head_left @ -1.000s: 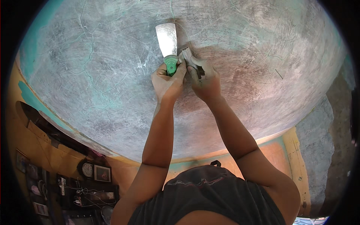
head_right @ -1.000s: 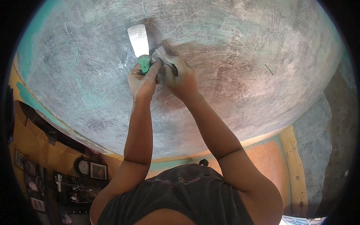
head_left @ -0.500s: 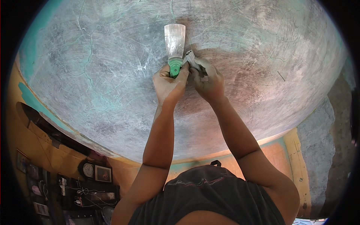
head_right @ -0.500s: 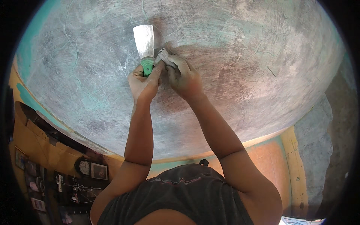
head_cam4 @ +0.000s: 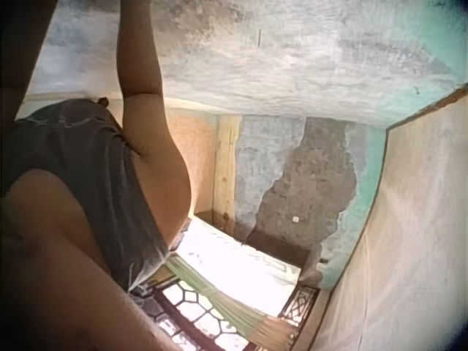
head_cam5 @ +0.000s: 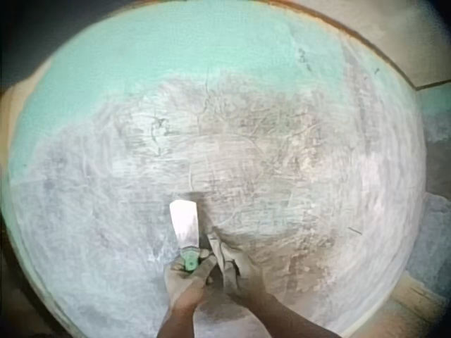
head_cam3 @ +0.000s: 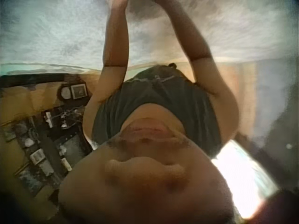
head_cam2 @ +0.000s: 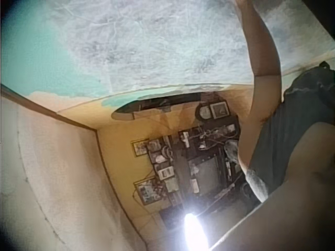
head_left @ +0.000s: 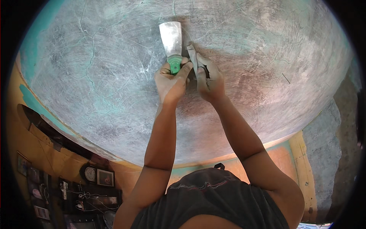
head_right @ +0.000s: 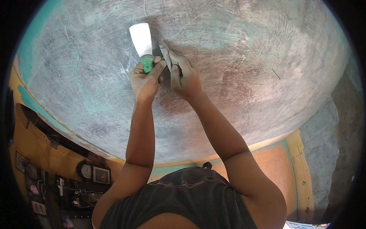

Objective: The person prepares a wall surface by scraping it with a scraper and sanding it with a sandpaper block.

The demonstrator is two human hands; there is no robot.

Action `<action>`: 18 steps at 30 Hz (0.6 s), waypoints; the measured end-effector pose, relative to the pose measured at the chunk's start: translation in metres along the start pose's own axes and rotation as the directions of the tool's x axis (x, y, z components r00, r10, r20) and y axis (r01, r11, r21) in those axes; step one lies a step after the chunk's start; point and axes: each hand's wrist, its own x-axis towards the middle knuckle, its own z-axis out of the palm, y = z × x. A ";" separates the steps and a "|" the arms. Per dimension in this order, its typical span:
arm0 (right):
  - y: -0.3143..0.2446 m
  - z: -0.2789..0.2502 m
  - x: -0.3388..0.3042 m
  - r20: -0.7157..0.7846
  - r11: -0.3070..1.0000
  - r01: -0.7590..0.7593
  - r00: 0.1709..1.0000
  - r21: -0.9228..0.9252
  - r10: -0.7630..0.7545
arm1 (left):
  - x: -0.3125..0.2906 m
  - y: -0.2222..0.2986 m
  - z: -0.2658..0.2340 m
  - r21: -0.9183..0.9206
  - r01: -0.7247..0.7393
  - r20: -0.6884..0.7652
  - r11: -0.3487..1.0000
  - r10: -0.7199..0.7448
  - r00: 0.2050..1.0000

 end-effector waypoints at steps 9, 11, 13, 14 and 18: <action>0.001 0.013 0.003 0.046 0.955 -0.258 0.966 0.148 0.254 | 0.018 0.001 0.003 -0.004 -0.103 -0.072 0.995 0.103 0.992; 0.000 0.015 0.010 -0.013 0.943 -0.184 0.981 0.279 0.195 | 0.018 0.004 0.004 -0.025 -0.103 -0.059 0.994 0.102 0.993; -0.008 0.012 0.014 0.029 0.915 -0.268 0.962 0.301 0.272 | 0.019 0.004 0.003 0.001 -0.088 -0.061 0.996 0.087 0.994; -0.010 0.012 0.016 0.074 0.879 -0.353 0.934 0.320 0.348 | 0.021 0.002 0.002 0.026 -0.069 -0.065 0.997 0.071 0.995; 0.001 0.011 0.017 0.121 0.917 -0.305 0.952 0.256 0.283 | 0.026 -0.003 0.000 0.004 -0.067 -0.072 0.998 0.068 0.995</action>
